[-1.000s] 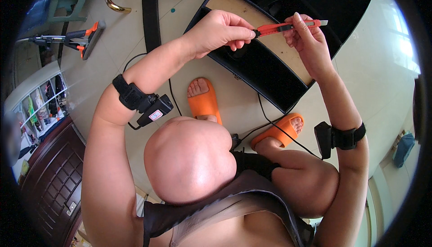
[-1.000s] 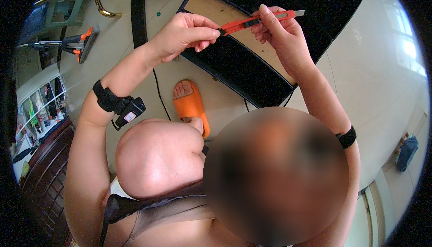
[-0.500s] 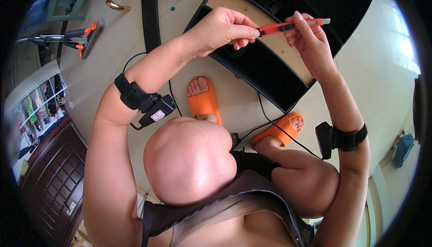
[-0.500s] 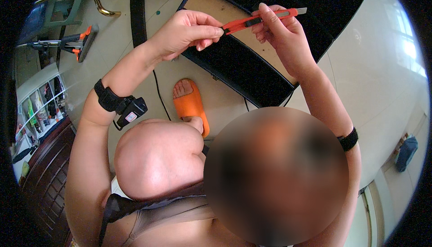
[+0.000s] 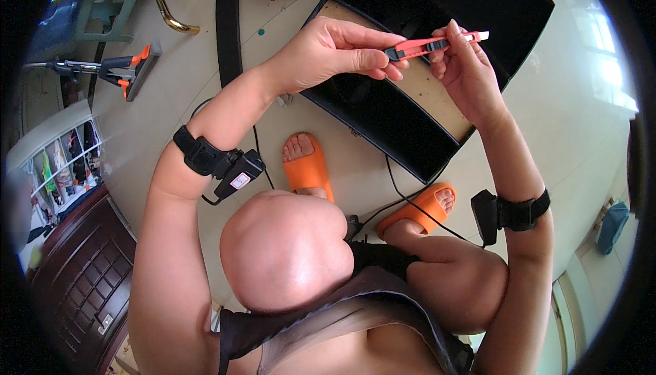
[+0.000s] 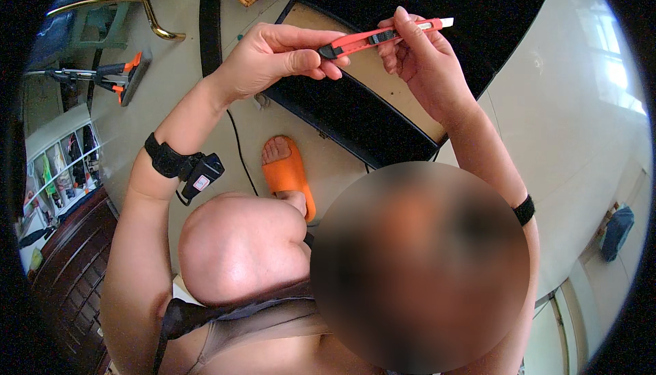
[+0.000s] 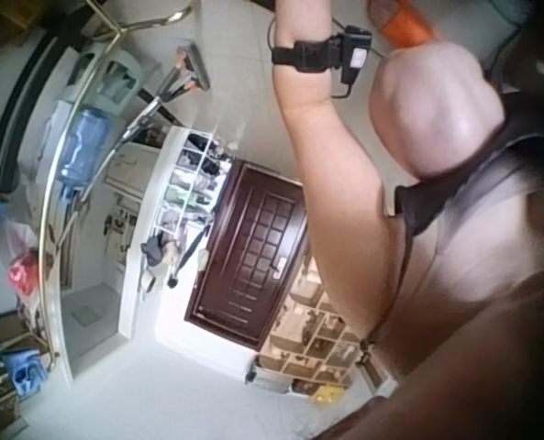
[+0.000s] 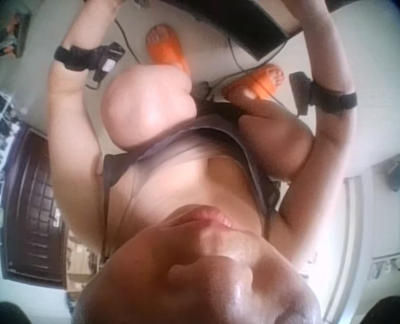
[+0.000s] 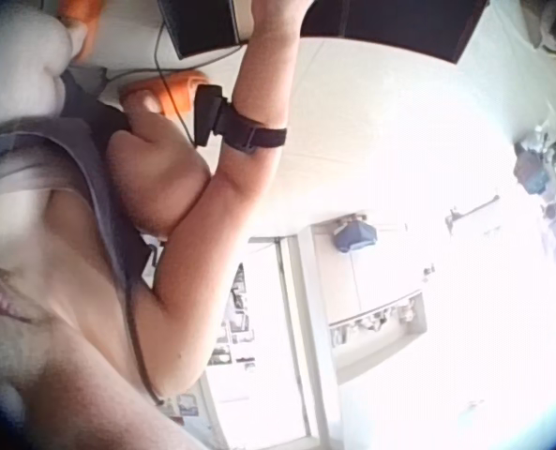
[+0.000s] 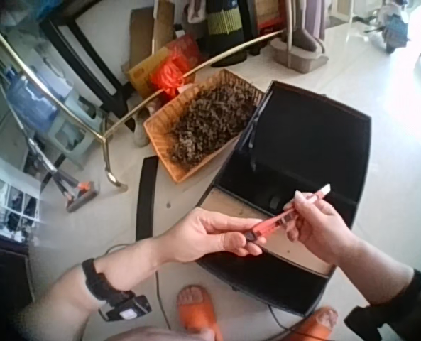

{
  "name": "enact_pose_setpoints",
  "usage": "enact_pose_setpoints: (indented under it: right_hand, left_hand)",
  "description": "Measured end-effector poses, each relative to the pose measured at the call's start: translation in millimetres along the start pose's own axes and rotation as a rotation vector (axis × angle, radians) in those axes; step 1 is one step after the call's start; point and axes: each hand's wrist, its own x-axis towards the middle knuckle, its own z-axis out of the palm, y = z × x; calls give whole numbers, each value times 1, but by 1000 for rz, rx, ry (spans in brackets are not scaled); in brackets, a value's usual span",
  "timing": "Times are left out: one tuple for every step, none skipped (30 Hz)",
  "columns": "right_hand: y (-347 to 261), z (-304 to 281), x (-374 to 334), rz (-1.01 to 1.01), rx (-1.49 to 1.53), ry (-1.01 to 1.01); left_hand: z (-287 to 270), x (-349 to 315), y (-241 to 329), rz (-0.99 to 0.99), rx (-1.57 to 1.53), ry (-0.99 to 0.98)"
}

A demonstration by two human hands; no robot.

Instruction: The person uses a red utility knife to cut the tape and remove the cardboard backing from a black box. They then remove a black plastic frame and a black foam insert from inside the box.

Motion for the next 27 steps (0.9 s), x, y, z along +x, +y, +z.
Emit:
enact_pose_setpoints:
  right_hand:
    - [-1,3,0,-4,-14,22]
    - [0,5,-1,-3,-27,48]
    - [0,5,-2,-9,-102,44]
    - [1,4,-1,-15,-177,42]
    - [2,4,-2,-20,-252,40]
    - [2,6,-4,-2,-334,4]
    - [3,8,-4,-11,-385,-44]
    - [2,10,-5,-17,-441,-85]
    - [5,12,-4,-27,-459,-64]
    - [4,10,-2,-44,-451,-86]
    - [0,3,-2,-7,-517,-93]
    - [-6,-4,-3,30,-581,-101]
    - [-13,-14,-4,105,-599,-102]
    - [-20,-22,-7,64,-720,-46]
    - [-30,-34,-8,36,-782,-26]
    - [-40,-48,-11,10,-845,-6]
    - [-48,-59,-16,-48,-918,66]
    - [-48,-94,-16,-96,-983,147]
    - [-52,-108,-22,-174,-1040,255]
    - [-52,-117,-26,-250,-1091,360]
    - [-48,-120,-28,-346,-1107,496]
    - [-39,-124,-32,-440,-1119,632]
    - [-27,-130,-33,-539,-1118,760]
    - [-16,-137,-37,-493,-1194,822]
    - [-6,-140,-38,-442,-1192,870]
    - [6,-140,-40,-391,-1183,913]
    - [16,-144,-40,-339,-1167,932]
  left_hand:
    - [0,0,2,-2,-2,5]
    - [2,1,3,-7,-8,9]
    - [3,2,3,-13,-15,11]
    - [3,4,2,-42,17,-12]
    - [4,8,1,-72,46,-35]
    - [5,11,0,-101,77,-60]
    - [8,15,-1,-115,72,-60]
    - [13,20,-2,-126,62,-67]
    - [18,25,-3,-138,53,-75]
    - [23,29,-3,-150,45,-83]
    - [27,34,-5,-168,-5,-31]
    - [26,37,-2,-210,-2,-50]
    - [24,39,0,-211,44,-80]
    - [22,39,0,-217,90,-109]
    - [24,33,4,-218,202,-69]
    - [24,28,4,-294,233,-115]
    - [22,20,6,-371,268,-150]
    - [24,19,5,-446,304,-191]
    - [28,18,1,-576,291,-240]
    - [33,21,-7,-696,272,-287]
    - [43,23,-16,-817,196,-267]
    - [56,27,-26,-872,205,-232]
    - [67,26,-41,-894,158,-185]
    - [78,29,-53,-928,146,-177]
    - [88,32,-64,-939,108,-200]
    - [100,37,-77,-959,133,-207]
    - [112,43,-89,-975,191,-216]
